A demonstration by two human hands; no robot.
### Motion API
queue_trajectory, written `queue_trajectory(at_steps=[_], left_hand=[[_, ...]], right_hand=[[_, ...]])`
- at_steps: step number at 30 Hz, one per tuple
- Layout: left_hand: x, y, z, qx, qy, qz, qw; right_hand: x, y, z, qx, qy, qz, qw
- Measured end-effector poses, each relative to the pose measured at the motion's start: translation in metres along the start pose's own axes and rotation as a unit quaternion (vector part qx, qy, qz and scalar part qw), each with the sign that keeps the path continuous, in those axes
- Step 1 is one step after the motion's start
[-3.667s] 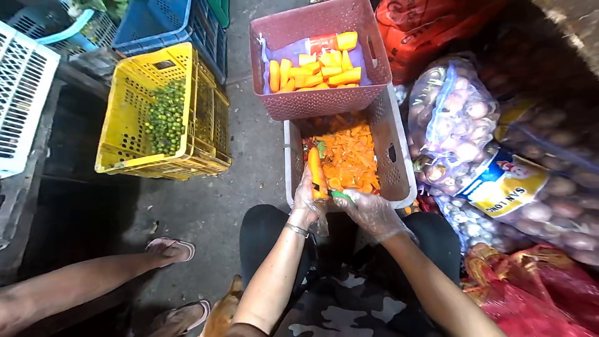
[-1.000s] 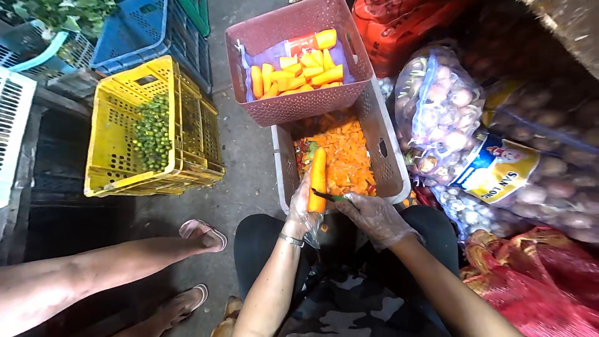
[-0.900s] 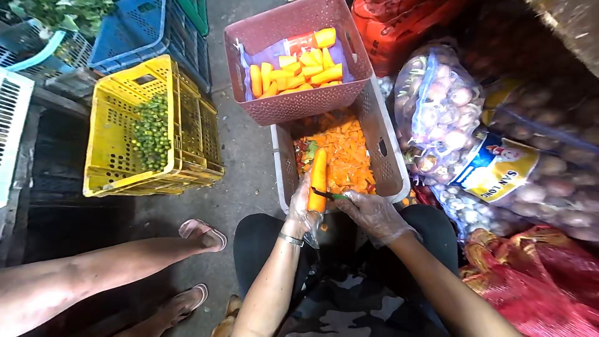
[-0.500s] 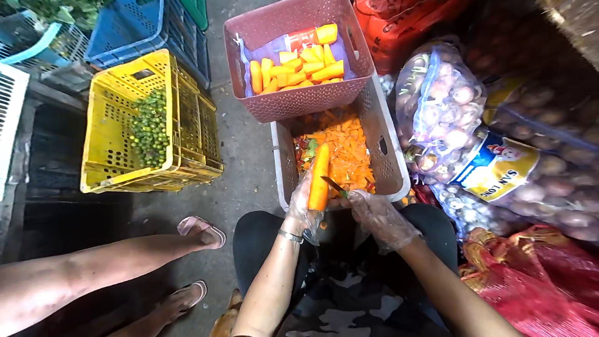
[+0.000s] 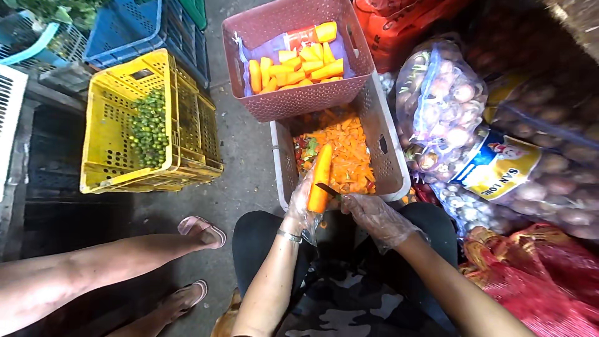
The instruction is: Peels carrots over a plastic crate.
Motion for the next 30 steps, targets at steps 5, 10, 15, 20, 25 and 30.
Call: queue_trajectory(at_steps=[5,10,15,20,25,30], left_hand=[[0.0,-0.001,-0.002,0.001,-0.02,0.004,1.0],[0.002,-0.002,-0.002,0.003,-0.1,-0.003,0.995],[0.008,-0.01,-0.011,0.039,-0.149,0.035,0.987],[0.02,-0.009,-0.019,0.08,-0.139,0.117,0.98],[0.016,-0.008,-0.015,0.034,0.007,0.108,0.994],[0.012,-0.007,-0.013,0.034,0.025,0.091,0.995]], right_hand=[[0.005,-0.01,0.008,-0.034,-0.043,-0.015,0.998],[0.023,-0.018,0.022,-0.078,-0.191,-0.014,0.978],[0.023,-0.02,0.009,-0.079,-0.153,0.017,0.985],[0.026,-0.017,-0.012,0.032,-0.114,0.025,0.993],[0.004,-0.001,-0.017,0.124,0.016,-0.021,0.992],[-0.011,-0.001,-0.009,0.115,0.122,-0.018,0.986]])
Point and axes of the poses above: each hand's wrist, its own y-axis away from the middle knuckle, its own z-axis out of the palm, x = y × z, the point moved 9 cm from there along -y, towards the middle knuckle, and after that the axes turned 12 degrees about -x, right-handed, at the moved point
